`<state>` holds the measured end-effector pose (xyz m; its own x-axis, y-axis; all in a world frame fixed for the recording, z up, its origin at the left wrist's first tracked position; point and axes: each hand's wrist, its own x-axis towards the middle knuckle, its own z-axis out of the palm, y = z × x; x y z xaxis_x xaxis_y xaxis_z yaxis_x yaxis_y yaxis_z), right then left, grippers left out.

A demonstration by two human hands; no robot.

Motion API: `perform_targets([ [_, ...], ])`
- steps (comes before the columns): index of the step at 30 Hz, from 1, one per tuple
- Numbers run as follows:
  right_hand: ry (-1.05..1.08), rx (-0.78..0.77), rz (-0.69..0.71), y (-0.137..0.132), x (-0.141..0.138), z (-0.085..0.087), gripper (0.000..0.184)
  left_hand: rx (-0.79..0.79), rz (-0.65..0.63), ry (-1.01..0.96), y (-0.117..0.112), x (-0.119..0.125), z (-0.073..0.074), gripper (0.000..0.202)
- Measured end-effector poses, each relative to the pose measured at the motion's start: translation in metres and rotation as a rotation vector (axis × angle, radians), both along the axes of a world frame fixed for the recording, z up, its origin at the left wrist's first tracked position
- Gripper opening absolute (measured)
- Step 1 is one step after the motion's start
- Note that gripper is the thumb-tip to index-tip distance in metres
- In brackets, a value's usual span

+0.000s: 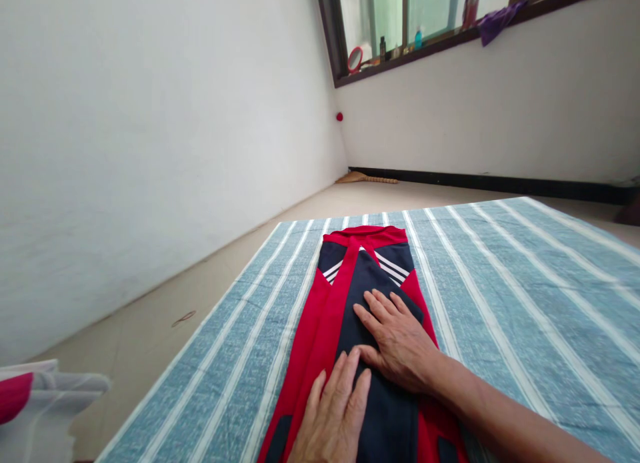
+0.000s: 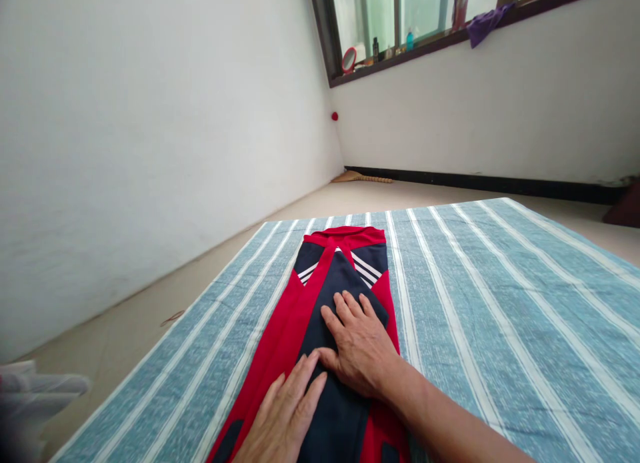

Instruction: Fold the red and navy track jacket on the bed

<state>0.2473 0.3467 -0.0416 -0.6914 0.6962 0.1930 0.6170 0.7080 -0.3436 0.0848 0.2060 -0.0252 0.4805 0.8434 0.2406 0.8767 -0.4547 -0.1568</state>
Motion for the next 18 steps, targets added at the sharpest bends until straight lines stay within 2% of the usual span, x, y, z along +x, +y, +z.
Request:
perform_targets([
  [5, 0.010, -0.011, -0.005, -0.0005, 0.0000, -0.0009, 0.062, 0.018, 0.048, 0.042, -0.0003, -0.0007, -0.0051, 0.081],
  [10, 0.006, -0.021, -0.002, -0.0023, 0.0000, 0.0010, 0.065, 0.008, 0.089, 0.036, -0.0016, -0.0012, -0.0095, 0.080],
  [18, -0.004, -0.036, -0.002, -0.0010, -0.0002, -0.0005, 0.066, -0.025, 0.084, 0.041, -0.0031, 0.0007, -0.0039, 0.082],
])
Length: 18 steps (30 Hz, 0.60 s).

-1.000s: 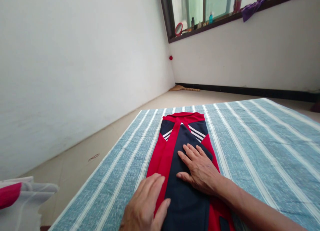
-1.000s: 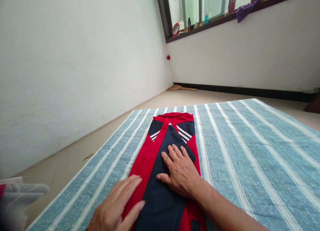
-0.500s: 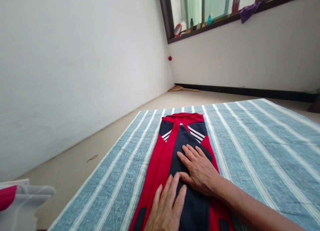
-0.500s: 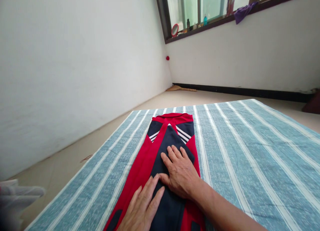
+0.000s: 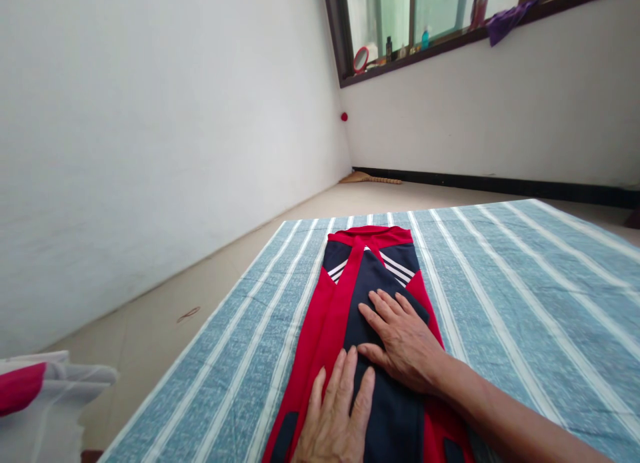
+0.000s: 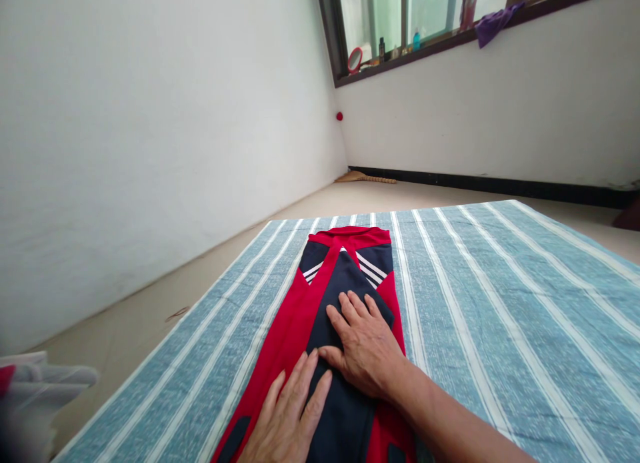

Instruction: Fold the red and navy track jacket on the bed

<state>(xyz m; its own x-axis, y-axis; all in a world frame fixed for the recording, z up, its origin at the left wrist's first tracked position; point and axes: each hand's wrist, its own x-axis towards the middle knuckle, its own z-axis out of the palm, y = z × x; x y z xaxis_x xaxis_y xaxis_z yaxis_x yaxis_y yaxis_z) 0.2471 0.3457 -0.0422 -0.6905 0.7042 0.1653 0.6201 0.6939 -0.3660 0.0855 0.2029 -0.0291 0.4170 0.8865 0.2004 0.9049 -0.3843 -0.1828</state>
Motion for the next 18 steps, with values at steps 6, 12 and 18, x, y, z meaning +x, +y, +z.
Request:
perform_targets([
  [6, -0.010, -0.006, -0.001, -0.001, 0.000, 0.000, 0.066, 0.013, -0.008, 0.062, 0.000, -0.001, -0.001, 0.088],
  [12, -0.015, -0.010, 0.002, -0.001, 0.000, 0.002, 0.066, 0.040, -0.018, 0.101, 0.002, -0.001, -0.006, 0.092],
  [18, -0.018, -0.013, -0.001, 0.000, 0.000, 0.002, 0.067, 0.035, -0.033, 0.086, 0.005, -0.005, -0.017, 0.091],
])
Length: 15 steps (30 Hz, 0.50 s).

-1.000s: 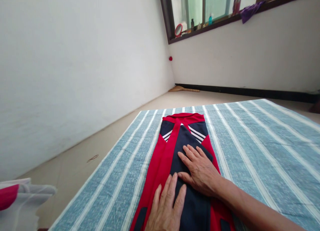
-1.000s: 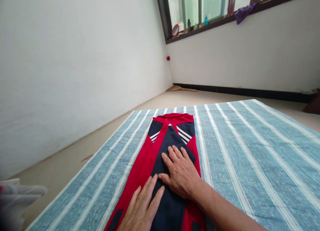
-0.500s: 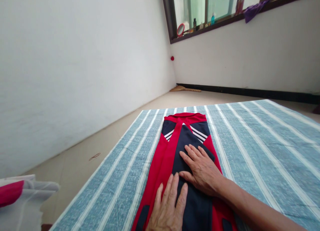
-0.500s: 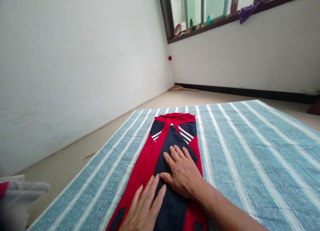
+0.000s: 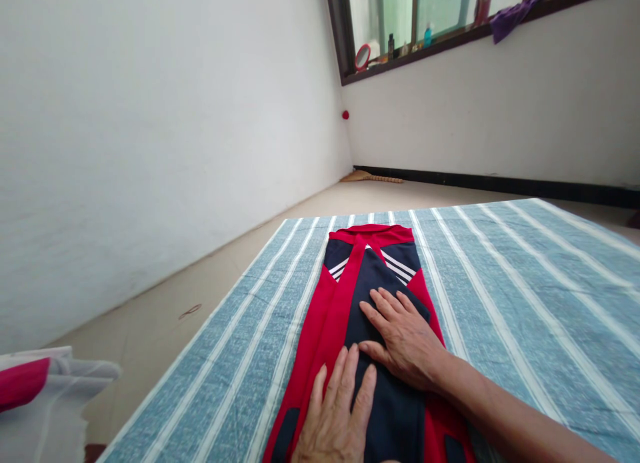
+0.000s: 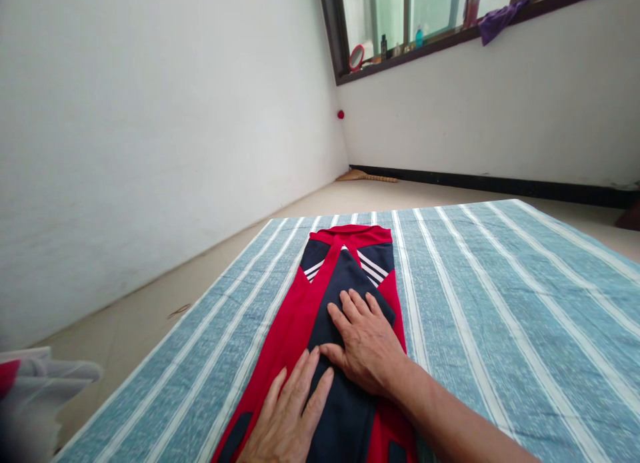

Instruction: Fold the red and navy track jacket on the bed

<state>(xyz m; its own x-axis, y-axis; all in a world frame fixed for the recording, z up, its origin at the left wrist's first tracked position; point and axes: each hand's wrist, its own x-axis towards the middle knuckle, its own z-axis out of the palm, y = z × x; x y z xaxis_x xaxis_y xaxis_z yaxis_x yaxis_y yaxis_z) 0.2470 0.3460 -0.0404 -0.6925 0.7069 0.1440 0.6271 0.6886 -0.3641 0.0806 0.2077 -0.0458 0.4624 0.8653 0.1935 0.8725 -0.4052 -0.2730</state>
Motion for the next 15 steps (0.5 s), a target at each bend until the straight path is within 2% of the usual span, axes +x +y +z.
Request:
perform_targets([
  [5, -0.002, -0.007, 0.005, 0.000, 0.000, 0.000, 0.067, -0.005, 0.013, -0.018, 0.000, 0.000, -0.001, 0.091],
  [11, -0.002, -0.003, 0.004, -0.001, 0.000, 0.001, 0.066, -0.024, 0.044, -0.021, -0.005, 0.005, 0.012, 0.089],
  [15, 0.003, 0.004, 0.000, -0.001, 0.000, 0.001, 0.066, -0.022, 0.046, -0.004, -0.004, 0.007, 0.014, 0.090],
])
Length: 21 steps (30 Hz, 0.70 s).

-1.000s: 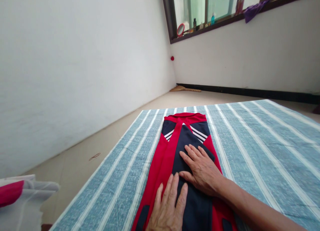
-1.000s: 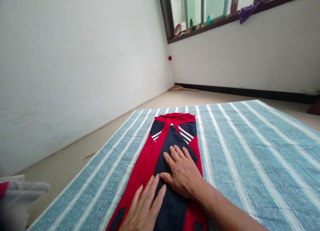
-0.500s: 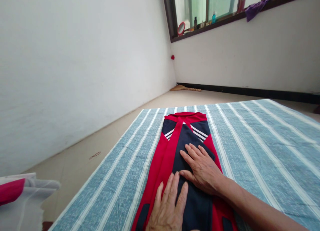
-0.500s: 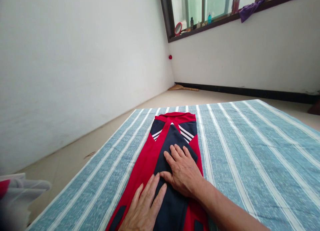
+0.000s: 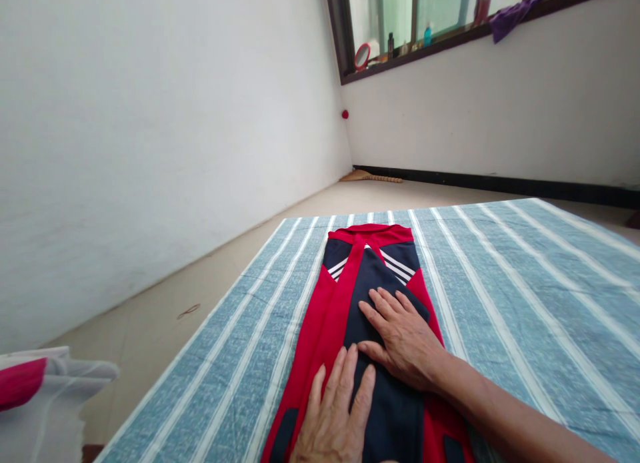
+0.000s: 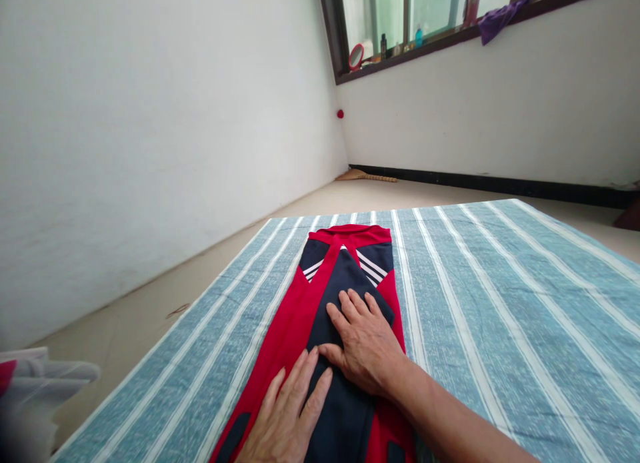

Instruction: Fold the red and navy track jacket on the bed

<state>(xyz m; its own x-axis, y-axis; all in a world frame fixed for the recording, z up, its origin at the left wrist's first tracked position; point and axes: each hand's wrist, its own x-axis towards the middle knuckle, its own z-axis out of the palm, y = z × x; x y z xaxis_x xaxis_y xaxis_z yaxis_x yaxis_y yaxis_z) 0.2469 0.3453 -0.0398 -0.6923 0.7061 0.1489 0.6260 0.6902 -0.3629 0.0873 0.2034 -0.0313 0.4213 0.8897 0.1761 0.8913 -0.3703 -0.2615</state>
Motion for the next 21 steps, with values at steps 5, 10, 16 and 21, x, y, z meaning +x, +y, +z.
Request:
perform_targets([
  [5, -0.004, -0.002, 0.003, 0.0002, 0.0000, -0.0005, 0.067, 0.027, -0.015, 0.019, 0.0013, 0.0006, -0.0013, 0.092],
  [10, -0.006, 0.000, -0.001, 0.0005, 0.0001, -0.0003, 0.067, 0.009, 0.011, -0.034, 0.0002, 0.0024, 0.0012, 0.092],
  [16, -0.008, -0.005, 0.003, 0.0006, 0.0005, -0.0008, 0.067, 0.003, -0.006, -0.037, 0.0019, 0.0004, -0.0026, 0.093],
  [21, -0.009, -0.008, 0.010, 0.0009, 0.0005, -0.0016, 0.067, 0.003, 0.000, -0.063, 0.0005, -0.0001, -0.0008, 0.090],
])
